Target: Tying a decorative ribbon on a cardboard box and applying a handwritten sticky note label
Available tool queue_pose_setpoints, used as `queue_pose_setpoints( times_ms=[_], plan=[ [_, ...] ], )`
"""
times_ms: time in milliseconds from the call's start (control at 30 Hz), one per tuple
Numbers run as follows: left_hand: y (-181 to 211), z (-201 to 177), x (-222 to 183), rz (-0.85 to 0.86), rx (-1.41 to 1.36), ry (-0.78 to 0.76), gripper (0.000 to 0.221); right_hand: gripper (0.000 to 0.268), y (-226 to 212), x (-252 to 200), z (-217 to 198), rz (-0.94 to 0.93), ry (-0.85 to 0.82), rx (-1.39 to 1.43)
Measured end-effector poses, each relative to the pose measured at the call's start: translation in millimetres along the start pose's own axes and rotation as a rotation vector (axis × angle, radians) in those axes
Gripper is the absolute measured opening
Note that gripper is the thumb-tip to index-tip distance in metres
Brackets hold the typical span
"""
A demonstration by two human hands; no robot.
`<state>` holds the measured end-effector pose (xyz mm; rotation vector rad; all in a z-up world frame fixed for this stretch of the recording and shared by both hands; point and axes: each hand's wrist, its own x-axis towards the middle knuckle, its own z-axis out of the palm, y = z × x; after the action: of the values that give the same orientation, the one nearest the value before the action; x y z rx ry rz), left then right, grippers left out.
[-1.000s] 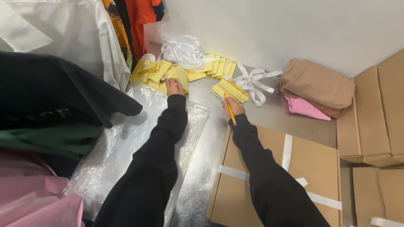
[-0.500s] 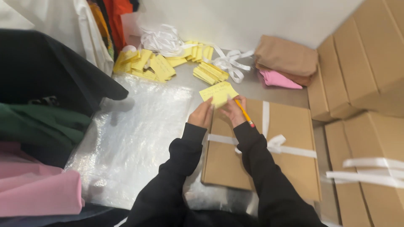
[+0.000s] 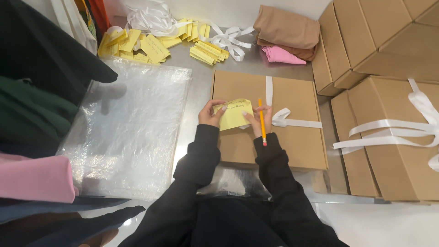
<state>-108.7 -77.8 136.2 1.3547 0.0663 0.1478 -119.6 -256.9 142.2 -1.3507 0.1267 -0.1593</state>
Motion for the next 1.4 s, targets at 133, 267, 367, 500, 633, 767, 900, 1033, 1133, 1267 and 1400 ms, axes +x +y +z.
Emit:
queue_pose_setpoints(
  times_ms=[133, 267, 367, 500, 633, 767, 900, 1033, 1133, 1267, 1400],
  plan=[
    [12.8, -12.8, -6.3, 0.025, 0.166, -0.081, 0.020, 0.061, -21.8, -2.5, -14.9, -0.052, -0.071, -0.044],
    [13.4, -6.9, -11.5, 0.201, 0.307, 0.000, 0.044, 0.049, -16.1, -6.0, -17.1, -0.095, 0.052, -0.144],
    [2.6, 2.5, -16.8, 0.453, 0.437, 0.176, 0.053, 0.044, -19.8, -12.8, -6.2, -0.233, 0.215, -0.178],
    [9.6, 24.8, -38.5, 0.455, 0.387, 0.048, 0.052, 0.037, -12.3, -5.6, 7.3, -0.350, 0.192, -0.198],
    [1.8, 28.8, -45.3, 0.173, 0.207, -0.033, 0.066, 0.017, -44.0, -42.7, 63.0, -0.293, -0.044, -0.103],
    [-50.7, -11.4, -16.5, 0.030, -0.351, 0.060, 0.050, 0.026, -34.9, -30.1, 57.4, -0.344, -0.270, -0.113],
    [-3.8, -36.0, -37.2, -0.085, -0.349, 0.173, 0.057, 0.041, -41.7, -19.5, 32.1, -0.537, -0.300, -0.330],
    [22.5, -32.2, -49.8, -0.039, -0.288, 0.219, 0.072, 0.054, -58.3, -39.9, 31.5, -0.279, -0.345, -0.120],
    [15.6, -28.2, -46.8, 0.003, -0.166, 0.157, 0.039, 0.058, -47.3, -38.9, 21.6, -0.202, -0.295, -0.137],
    [32.5, -15.6, -45.9, -0.022, -0.107, -0.066, 0.032, 0.043, -38.6, -32.6, 4.4, -0.251, -0.275, -0.160],
    [35.8, -6.7, -40.3, -0.072, -0.114, -0.195, 0.055, 0.050, -35.1, -26.9, -18.6, -0.221, -0.303, -0.113]
  ],
)
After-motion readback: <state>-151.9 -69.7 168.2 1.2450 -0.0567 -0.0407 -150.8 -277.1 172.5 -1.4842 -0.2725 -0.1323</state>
